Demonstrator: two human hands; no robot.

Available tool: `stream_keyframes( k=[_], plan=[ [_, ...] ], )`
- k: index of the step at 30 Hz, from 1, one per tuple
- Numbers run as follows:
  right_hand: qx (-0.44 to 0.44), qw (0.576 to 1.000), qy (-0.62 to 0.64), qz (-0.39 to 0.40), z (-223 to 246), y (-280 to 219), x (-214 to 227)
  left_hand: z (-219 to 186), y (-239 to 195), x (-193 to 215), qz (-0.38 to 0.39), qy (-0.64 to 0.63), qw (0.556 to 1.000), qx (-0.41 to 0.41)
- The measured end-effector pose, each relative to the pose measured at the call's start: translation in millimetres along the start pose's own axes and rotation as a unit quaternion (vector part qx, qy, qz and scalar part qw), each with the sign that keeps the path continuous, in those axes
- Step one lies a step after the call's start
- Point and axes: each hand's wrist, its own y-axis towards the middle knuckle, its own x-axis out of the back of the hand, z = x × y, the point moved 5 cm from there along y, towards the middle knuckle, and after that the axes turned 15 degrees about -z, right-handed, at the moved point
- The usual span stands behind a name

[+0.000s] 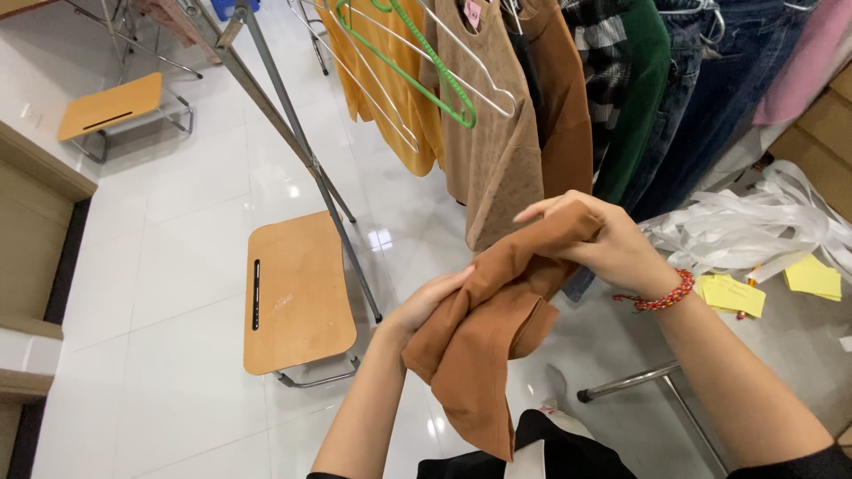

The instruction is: The person unpacks a brown shirt from a plastic bag inside a cardboard box, unfolds it, and places it on a hanger. They then hang the shirt on a clothing rack. The person repeats this process with a second brown shirt from another box.

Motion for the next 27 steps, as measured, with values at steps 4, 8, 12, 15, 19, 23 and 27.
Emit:
stream_keyframes(
  k=[4,8,12,15,19,23,27],
  plan=[
    [-0.069,0.99,0.04,-0.118,-41,22,-6,-22,2,24,-0.033,0.168,0.976,-0.133],
    [-0.121,0.97,0.142,-0.154,-40,35,-36,-42,-5,22,-0.128,0.211,0.925,-0.287],
    [-0.196,0.956,0.149,-0.162,-56,32,-54,-50,-25,1,-0.236,0.4,0.757,-0.459],
    [-0.21,0.948,0.175,-0.161,-61,32,-52,-31,-6,12,-0.282,0.438,0.716,-0.464],
    [-0.226,0.949,0.167,-0.145,-55,29,-32,-19,14,22,-0.272,0.343,0.771,-0.463],
    [-0.229,0.951,0.136,-0.154,-82,33,-17,-44,9,25,-0.27,0.236,0.836,-0.416],
    [-0.229,0.96,0.093,-0.132,-138,38,-9,-75,0,20,-0.278,0.193,0.862,-0.377]
  ],
)
